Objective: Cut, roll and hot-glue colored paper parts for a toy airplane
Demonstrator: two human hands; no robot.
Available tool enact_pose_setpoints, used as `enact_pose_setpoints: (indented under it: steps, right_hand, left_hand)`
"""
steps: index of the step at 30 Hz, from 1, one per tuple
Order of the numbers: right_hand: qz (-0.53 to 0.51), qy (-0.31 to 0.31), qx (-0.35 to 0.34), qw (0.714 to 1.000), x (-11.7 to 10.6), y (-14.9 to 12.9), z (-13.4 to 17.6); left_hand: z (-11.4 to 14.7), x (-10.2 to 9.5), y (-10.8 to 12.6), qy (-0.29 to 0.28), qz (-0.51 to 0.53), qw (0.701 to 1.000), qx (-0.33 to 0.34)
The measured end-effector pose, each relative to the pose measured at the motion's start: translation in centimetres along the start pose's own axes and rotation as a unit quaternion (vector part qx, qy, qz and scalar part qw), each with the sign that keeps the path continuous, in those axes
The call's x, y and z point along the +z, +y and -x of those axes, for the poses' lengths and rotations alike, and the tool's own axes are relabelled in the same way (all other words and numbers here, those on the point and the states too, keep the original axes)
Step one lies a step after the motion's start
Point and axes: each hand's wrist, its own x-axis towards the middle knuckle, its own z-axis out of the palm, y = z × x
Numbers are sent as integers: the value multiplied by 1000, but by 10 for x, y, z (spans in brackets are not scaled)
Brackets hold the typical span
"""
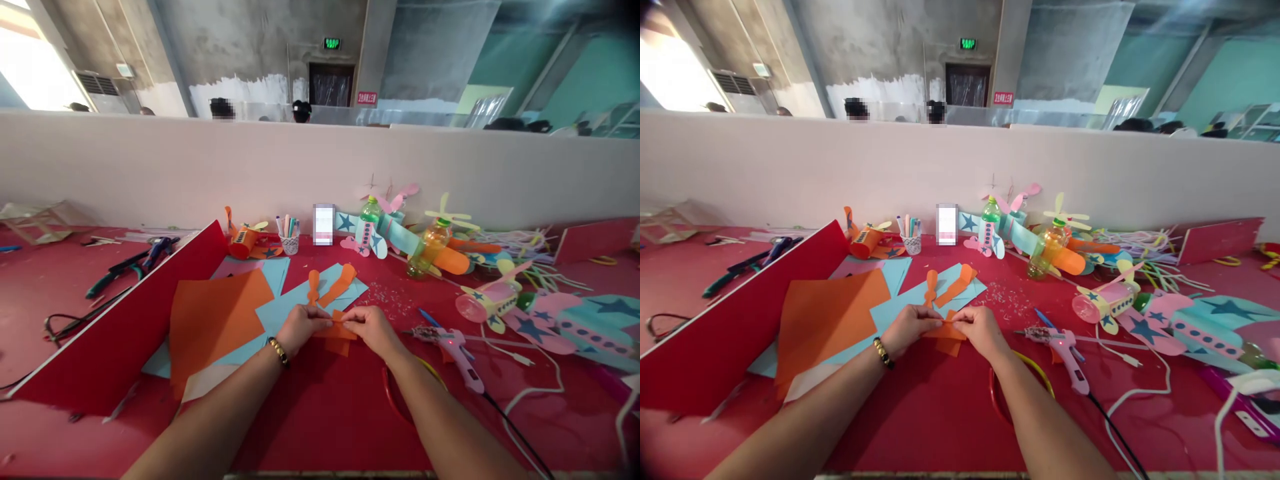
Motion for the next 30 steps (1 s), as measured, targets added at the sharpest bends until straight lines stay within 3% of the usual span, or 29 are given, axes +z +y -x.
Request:
enact_pose_setpoints:
  steps: [7,20,30]
  right_hand:
    - [-37,-11,28,999,-3,-2,1]
    - [-78,14,45,996,-3,-6,1]
    - [-144,13,86,986,-6,-5,2]
  left_hand:
    - [1,-2,3,4,-1,1000,8]
    - [-4,-7,-5,-47,28,998,-15]
    - [-3,-11,-1,-57,-8,998,12]
